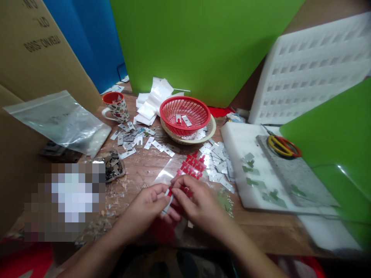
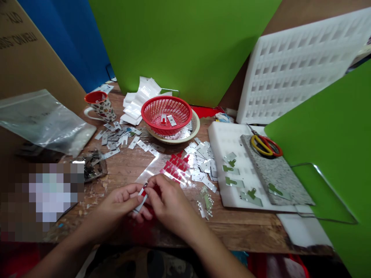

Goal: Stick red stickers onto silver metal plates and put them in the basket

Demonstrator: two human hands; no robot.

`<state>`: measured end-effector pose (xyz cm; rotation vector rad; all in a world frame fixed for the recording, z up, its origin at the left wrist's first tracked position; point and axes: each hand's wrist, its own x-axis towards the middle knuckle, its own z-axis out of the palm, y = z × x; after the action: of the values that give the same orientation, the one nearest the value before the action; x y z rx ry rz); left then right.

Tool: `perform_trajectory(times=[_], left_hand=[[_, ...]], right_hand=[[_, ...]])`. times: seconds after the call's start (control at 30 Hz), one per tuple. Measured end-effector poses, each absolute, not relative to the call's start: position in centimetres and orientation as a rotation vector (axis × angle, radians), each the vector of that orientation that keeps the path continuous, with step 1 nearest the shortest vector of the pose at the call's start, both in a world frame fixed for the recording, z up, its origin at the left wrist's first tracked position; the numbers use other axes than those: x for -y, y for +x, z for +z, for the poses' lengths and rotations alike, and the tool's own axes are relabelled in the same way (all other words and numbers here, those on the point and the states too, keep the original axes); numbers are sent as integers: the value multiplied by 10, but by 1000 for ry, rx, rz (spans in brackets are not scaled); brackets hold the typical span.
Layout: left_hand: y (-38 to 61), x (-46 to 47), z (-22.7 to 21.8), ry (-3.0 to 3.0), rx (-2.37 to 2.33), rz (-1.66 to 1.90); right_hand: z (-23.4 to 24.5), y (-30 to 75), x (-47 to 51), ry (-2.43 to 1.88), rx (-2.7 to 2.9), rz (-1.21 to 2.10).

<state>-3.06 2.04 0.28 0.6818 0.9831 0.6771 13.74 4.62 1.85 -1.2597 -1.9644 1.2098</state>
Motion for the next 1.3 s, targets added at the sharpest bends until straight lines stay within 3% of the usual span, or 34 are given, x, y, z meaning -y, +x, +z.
perform_trajectory(times=[0.87,1.3], left_hand=[[-24,-18,-1,649,-1020,739],[-20,-25,-11,693,-1156,880]], right_hand=[[3,124,-33,-1231,2136,297],[1,124,-26,-1317,2269,186]])
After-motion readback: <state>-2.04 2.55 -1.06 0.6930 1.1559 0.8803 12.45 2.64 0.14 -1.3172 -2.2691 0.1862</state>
